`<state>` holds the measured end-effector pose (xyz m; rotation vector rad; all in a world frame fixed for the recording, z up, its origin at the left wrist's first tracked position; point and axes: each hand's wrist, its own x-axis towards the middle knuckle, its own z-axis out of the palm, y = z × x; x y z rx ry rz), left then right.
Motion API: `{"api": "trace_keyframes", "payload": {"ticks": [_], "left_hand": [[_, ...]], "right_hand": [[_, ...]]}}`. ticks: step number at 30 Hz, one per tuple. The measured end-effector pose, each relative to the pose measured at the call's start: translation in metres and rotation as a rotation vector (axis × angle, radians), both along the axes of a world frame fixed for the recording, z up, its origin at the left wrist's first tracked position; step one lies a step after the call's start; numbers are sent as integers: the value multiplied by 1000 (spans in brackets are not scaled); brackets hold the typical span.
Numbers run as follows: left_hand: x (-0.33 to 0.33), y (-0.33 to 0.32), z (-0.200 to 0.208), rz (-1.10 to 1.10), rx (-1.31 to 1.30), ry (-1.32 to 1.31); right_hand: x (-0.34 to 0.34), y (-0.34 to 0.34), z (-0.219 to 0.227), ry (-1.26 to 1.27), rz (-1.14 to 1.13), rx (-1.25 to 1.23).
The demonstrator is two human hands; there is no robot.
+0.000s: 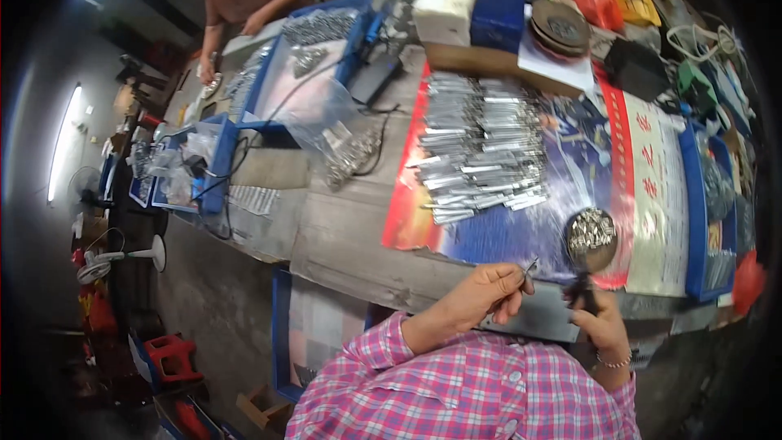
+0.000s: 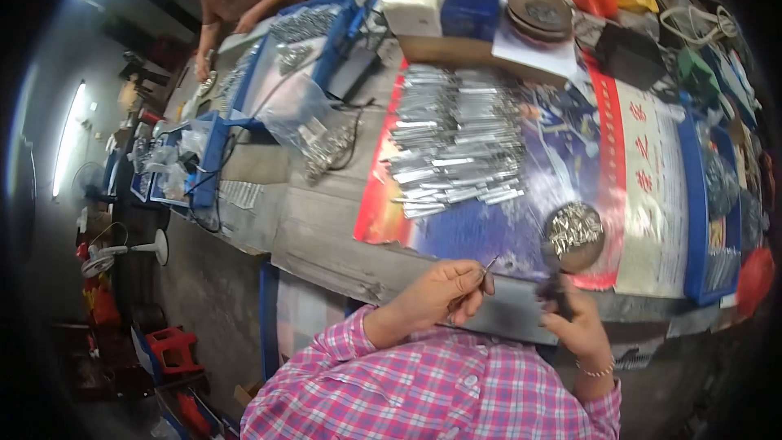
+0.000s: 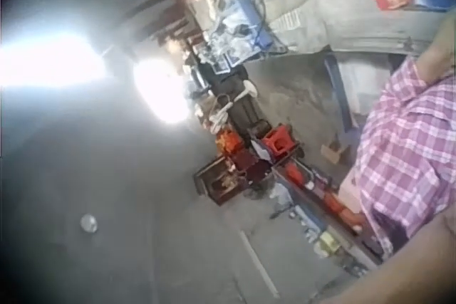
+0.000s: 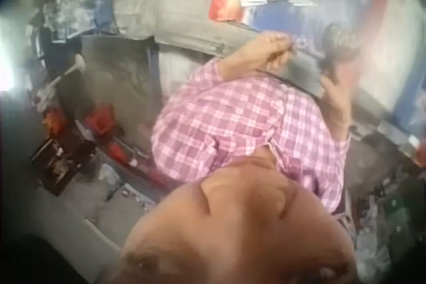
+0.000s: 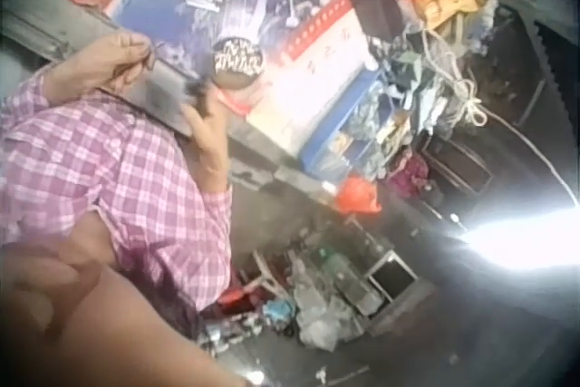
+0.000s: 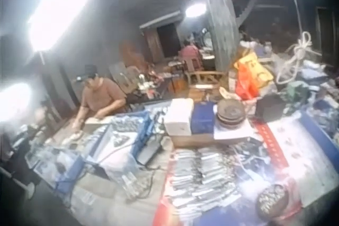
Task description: The person assembles small metal components by hand and with pliers at a workbench.
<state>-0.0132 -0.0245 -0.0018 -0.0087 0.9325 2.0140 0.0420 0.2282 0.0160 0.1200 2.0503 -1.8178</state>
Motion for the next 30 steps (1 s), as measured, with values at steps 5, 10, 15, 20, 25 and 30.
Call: {"api": "trace_keyframes", "payload": {"ticks": [5, 10, 15, 20, 25, 30], "left_hand": [[0, -12, 6, 128, 0, 58], [9, -9, 0, 133, -39, 81], [12, -10, 1, 113, 4, 139], [8, -6, 14, 98, -128, 116], [4, -8, 16, 76, -61, 27], [7, -3, 14, 86, 55, -27]], "right_hand": [[1, 68, -14, 279, -332, 587], [-12, 130, -68, 347, -304, 1117], [-8, 134, -84, 369, -353, 1302], [-26, 85, -52, 609, -442, 1332], [-54, -53, 5, 238, -107, -94], [-62, -80, -5, 66, 62, -612]]}}
